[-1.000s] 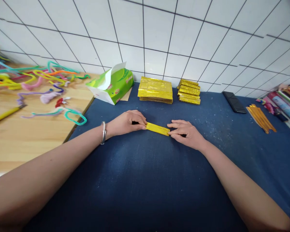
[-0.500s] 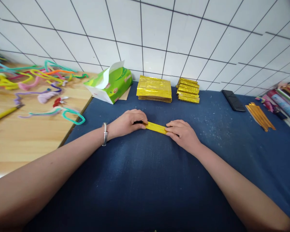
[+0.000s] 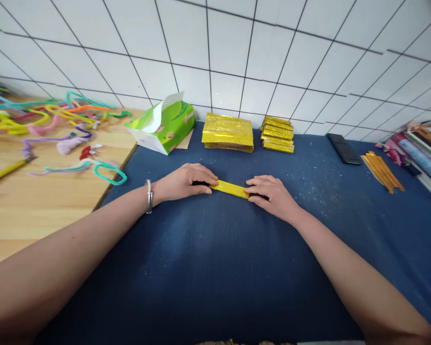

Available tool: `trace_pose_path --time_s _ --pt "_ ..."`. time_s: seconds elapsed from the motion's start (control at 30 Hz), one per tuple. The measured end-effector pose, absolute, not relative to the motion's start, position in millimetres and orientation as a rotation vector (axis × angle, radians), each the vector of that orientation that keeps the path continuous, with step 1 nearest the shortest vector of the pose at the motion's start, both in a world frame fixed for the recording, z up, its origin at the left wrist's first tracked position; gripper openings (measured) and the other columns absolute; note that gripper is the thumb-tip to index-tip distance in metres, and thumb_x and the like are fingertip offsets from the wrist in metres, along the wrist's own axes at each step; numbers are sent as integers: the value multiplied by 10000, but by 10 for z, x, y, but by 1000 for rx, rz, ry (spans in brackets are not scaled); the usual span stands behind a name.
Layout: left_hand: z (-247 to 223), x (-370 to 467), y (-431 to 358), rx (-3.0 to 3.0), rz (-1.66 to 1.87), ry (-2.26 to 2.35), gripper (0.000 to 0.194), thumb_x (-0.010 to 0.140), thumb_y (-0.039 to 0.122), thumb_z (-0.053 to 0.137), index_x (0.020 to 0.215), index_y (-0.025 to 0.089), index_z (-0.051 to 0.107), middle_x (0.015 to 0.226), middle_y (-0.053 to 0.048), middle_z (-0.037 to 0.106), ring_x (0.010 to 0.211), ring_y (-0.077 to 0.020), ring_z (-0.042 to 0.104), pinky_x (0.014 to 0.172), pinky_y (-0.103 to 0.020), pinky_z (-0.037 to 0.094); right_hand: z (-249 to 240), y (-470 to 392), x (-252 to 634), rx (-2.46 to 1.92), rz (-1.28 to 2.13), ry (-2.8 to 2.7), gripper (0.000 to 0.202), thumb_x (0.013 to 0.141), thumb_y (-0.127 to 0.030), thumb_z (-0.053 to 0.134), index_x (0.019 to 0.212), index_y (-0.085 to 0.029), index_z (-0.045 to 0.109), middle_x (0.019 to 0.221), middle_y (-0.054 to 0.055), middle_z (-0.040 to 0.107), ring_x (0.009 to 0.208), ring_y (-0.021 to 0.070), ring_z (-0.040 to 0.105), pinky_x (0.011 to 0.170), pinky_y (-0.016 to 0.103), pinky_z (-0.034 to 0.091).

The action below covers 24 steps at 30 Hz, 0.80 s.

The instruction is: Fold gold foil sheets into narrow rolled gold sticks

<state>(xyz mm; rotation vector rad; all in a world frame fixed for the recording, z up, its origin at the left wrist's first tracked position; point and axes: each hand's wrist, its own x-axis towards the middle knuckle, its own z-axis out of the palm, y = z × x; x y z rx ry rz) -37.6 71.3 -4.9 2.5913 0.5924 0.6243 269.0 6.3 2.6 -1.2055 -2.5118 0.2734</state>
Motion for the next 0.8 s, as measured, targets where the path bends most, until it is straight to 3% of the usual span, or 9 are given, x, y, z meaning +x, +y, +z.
trace_pose_path --time_s 0.17,0.43,0.63,0.8 --pt "-55 -370 684 2566 681 613 259 847 311 579 1084 238 653 1050 -58 683 983 -166 616 892 -327 472 2 56 2681 -1165 259 -2465 281 857 -390 547 1109 -290 620 1186 7 628 1146 204 515 962 421 391" --pt "-64 -320 603 2512 788 811 236 889 319 506 1033 212 660 971 -31 691 914 -146 618 845 -287 490 47 -3 2625 -1165 213 -2223 256 881 -315 506 1123 -268 576 1095 27 646 1038 185 570 938 388 436" --pt "-54 -312 580 2490 800 972 266 896 357 479 1013 205 664 955 -22 694 881 -139 621 815 -256 491 26 -12 2631 -1062 42 -2267 111 854 -278 546 922 -246 627 896 37 638 901 192 573 834 366 454" --pt "-46 -263 586 2488 777 1083 301 893 384 470 1073 207 635 1000 -26 683 904 -150 622 829 -276 488 18 0 2613 -989 -36 -2468 198 872 -256 523 1038 -244 630 956 44 636 925 191 546 796 353 425"
